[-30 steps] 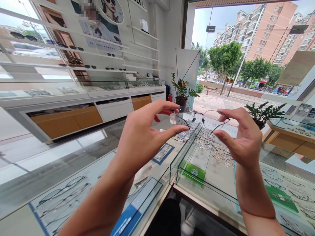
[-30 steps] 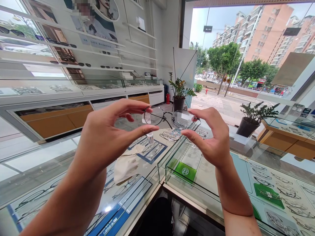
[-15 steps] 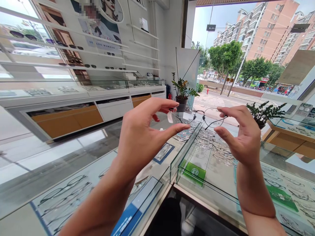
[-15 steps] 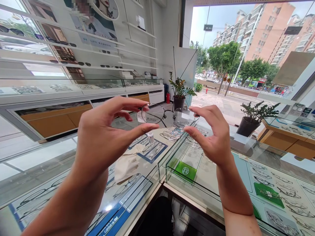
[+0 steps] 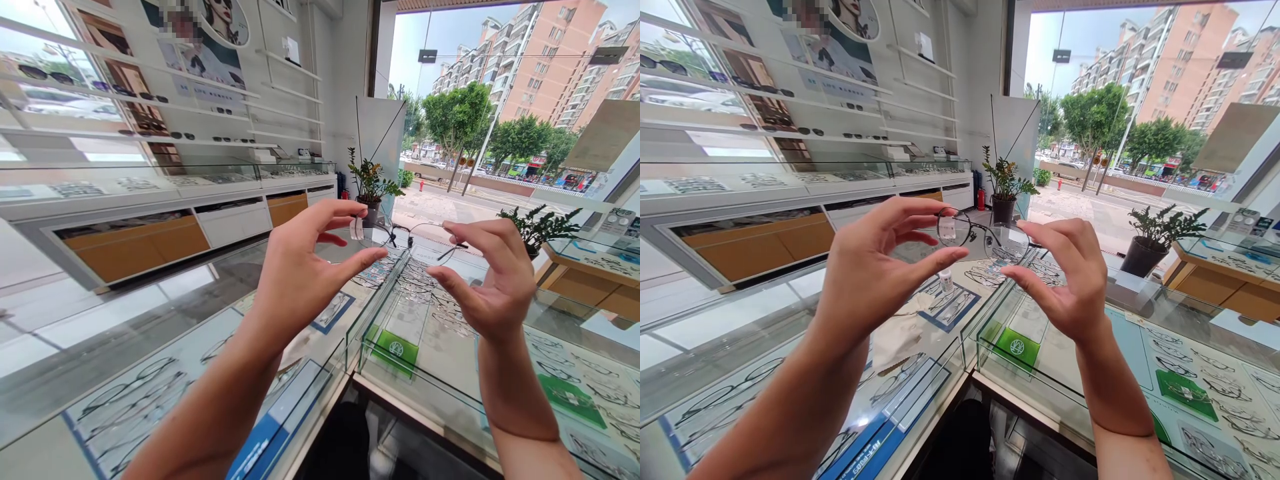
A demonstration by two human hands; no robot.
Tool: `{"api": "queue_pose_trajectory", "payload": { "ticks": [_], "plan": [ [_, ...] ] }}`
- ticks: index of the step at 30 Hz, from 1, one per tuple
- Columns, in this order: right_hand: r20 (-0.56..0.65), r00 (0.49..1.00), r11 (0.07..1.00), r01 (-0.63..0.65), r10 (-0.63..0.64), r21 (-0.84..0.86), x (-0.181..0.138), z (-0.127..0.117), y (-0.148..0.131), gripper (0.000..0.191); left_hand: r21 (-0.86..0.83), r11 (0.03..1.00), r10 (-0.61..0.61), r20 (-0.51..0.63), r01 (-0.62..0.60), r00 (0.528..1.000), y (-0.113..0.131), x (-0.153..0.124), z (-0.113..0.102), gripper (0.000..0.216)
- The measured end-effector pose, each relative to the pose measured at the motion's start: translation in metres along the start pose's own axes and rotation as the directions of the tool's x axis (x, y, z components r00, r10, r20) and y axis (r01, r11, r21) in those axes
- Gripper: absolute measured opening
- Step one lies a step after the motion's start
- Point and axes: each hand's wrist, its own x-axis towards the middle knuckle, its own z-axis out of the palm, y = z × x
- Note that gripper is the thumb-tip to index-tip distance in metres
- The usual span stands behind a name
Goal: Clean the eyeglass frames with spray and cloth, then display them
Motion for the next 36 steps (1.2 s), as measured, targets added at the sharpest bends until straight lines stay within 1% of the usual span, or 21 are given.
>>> {"api": "queue_pose_trajectory", "payload": {
  "ticks": [3,7,11,13,16,20,25,29,32,36],
  "plan": [
    [-0.006,1.0,1.0,-0.022,0.022,0.005,0.004,0.001,-0.001,0.04,0.041,0.998,0.041,-0.048,-0.039,0.998,0.001,-0.002,0.001,0.043],
    [0.0,0.998,0.998,-0.06,0.06,0.035,0.008,0.003,-0.002,0.034,0.141,0.986,0.104,-0.141,-0.084,0.984,0.001,-0.004,0.002,0.041],
    [-0.023,0.979,0.974,-0.199,0.202,0.109,0.008,0.005,-0.002,0.023,0.194,0.979,0.1,-0.174,-0.066,0.98,0.001,-0.005,0.003,0.042],
    [-0.01,0.964,0.951,-0.262,0.267,0.164,0.007,0.006,-0.001,0.021,0.2,0.979,0.085,-0.171,-0.05,0.982,0.001,-0.005,0.003,0.043],
    [0.006,0.947,0.923,-0.314,0.321,0.224,0.007,0.006,0.001,0.021,0.2,0.978,0.096,-0.178,-0.059,0.979,0.0,-0.005,0.004,0.042],
    [-0.016,0.942,0.918,-0.322,0.335,0.231,0.006,0.006,0.002,0.02,0.212,0.975,0.116,-0.202,-0.072,0.972,-0.002,-0.005,0.006,0.046],
    [-0.053,0.942,0.925,-0.313,0.331,0.217,0.007,0.006,0.002,0.018,0.23,0.971,0.112,-0.214,-0.061,0.97,-0.004,-0.006,0.009,0.051],
    [-0.061,0.936,0.914,-0.321,0.346,0.246,0.007,0.006,0.002,0.015,0.164,0.985,0.086,-0.201,-0.053,0.976,-0.006,-0.006,0.009,0.05],
    [-0.054,0.927,0.895,-0.342,0.372,0.288,0.007,0.005,0.003,0.016,0.137,0.989,0.081,-0.196,-0.055,0.977,-0.008,-0.007,0.01,0.053],
    [-0.009,0.927,0.872,-0.35,0.376,0.341,0.006,0.004,0.005,0.02,0.169,0.983,0.104,-0.204,-0.069,0.973,-0.01,-0.007,0.011,0.054]
  ]
}}
